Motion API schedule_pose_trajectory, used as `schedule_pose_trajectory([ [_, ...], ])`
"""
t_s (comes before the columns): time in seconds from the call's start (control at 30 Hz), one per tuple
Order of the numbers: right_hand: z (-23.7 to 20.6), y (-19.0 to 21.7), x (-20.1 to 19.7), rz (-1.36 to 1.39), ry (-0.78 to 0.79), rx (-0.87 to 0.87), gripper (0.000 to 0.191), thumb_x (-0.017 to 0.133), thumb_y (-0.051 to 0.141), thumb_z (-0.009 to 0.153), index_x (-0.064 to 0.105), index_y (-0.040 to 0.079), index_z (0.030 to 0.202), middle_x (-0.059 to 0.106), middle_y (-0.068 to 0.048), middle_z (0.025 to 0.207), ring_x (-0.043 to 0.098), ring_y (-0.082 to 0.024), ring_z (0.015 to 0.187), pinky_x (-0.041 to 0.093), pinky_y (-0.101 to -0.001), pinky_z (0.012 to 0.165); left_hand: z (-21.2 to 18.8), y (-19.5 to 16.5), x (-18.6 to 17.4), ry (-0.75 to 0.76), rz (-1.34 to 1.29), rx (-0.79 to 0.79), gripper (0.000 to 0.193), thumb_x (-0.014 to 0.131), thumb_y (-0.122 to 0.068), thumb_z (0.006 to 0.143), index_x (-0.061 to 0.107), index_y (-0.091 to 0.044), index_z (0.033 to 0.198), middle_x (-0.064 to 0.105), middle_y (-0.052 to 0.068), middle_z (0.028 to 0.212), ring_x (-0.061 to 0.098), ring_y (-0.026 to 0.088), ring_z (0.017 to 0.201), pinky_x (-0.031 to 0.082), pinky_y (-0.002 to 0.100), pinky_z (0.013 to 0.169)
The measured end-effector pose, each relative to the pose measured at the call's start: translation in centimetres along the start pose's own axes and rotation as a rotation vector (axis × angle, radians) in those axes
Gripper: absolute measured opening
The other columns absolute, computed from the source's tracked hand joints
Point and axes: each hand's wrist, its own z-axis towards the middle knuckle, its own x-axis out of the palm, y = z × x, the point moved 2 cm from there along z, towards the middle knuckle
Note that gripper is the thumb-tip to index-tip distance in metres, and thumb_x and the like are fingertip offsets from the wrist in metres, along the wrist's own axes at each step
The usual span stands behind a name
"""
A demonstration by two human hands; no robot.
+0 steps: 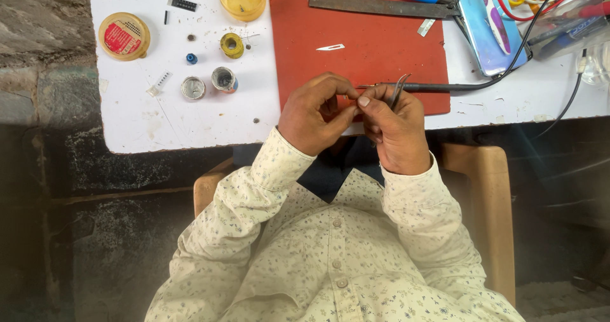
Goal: The person uses a soldering iron and tweezers to apply solder to small electronic components on a red work mat. They repeatedly heat the component and feed solder, then inspect the joint with tweezers. The workspace includes solder, flux, and other small parts.
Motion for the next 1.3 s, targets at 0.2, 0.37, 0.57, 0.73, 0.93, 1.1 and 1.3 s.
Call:
schedule_pose_trajectory([
  [0.2,0.2,-0.2,-0.1,0.028,0.029,0.031,0.009,0.072,0.011,0.094,0.069,0.004,0.089,0.057,0.002,0.067,0.042,-0.003,0.051,0.032,-0.0181,0.043,-0.1,0.2,-0.7,0.004,0.059,0.016,0.014,0.077,-0.002,0.087,0.067,-0.004,0.096,0.070,0.003,0.100,0.061,0.008,0.066,0.050,0.022,0.058],
  [0.37,0.1,-0.3,0.1,0.109,0.019,0.080,0.007,0.070,0.009,0.091,0.068,0.004,0.087,0.067,-0.003,0.080,0.047,-0.004,0.058,0.033,-0.0179,0.043,-0.3,0.5,-0.4,-0.017,0.006,-0.038,0.010,0.074,-0.002,0.090,0.068,-0.004,0.098,0.070,0.002,0.092,0.065,0.007,0.065,0.051,0.022,0.058],
  [0.57,0.1,-0.5,0.5,0.064,-0.037,0.015,0.006,0.071,0.009,0.093,0.068,0.004,0.090,0.069,-0.004,0.080,0.047,-0.004,0.057,0.036,-0.0188,0.044,-0.4,0.4,0.1,-0.062,0.015,-0.035,0.021,0.073,-0.001,0.088,0.068,-0.002,0.108,0.069,0.003,0.089,0.061,0.007,0.066,0.051,0.022,0.060],
  [0.73,0.1,-0.6,0.5,0.027,-0.045,-0.020,0.007,0.072,0.008,0.093,0.069,0.002,0.092,0.069,-0.003,0.079,0.047,-0.004,0.055,0.035,-0.0186,0.045,-0.4,0.4,-0.2,-0.039,0.012,0.011,0.018,0.071,0.001,0.091,0.068,-0.003,0.108,0.068,0.004,0.097,0.061,0.007,0.068,0.050,0.022,0.061],
  [0.93,0.4,-0.8,0.3,0.031,-0.021,-0.020,0.007,0.070,0.008,0.094,0.069,0.002,0.093,0.071,-0.005,0.080,0.046,-0.003,0.053,0.035,-0.0185,0.044,-0.3,0.9,-0.5,-0.001,-0.012,0.009,0.021,0.073,0.001,0.089,0.069,-0.003,0.109,0.068,0.003,0.096,0.060,0.007,0.068,0.050,0.022,0.061],
  [1.1,0.1,-1.3,0.3,0.093,0.022,0.035,0.007,0.069,0.008,0.095,0.068,0.002,0.092,0.073,-0.007,0.083,0.044,-0.003,0.052,0.034,-0.0185,0.045,-0.2,0.7,-1.3,0.075,-0.097,0.006,0.017,0.072,0.003,0.089,0.069,-0.002,0.105,0.069,0.006,0.105,0.063,0.009,0.075,0.051,0.022,0.064],
  [1.3,-0.5,-1.5,0.3,0.110,0.033,0.097,0.008,0.069,0.010,0.097,0.068,0.002,0.093,0.071,-0.008,0.082,0.045,-0.003,0.052,0.034,-0.0185,0.044,-0.5,0.3,-2.1,0.101,0.066,-0.008,0.013,0.075,-0.001,0.089,0.067,-0.002,0.098,0.069,0.005,0.098,0.069,0.012,0.074,0.055,0.024,0.062],
])
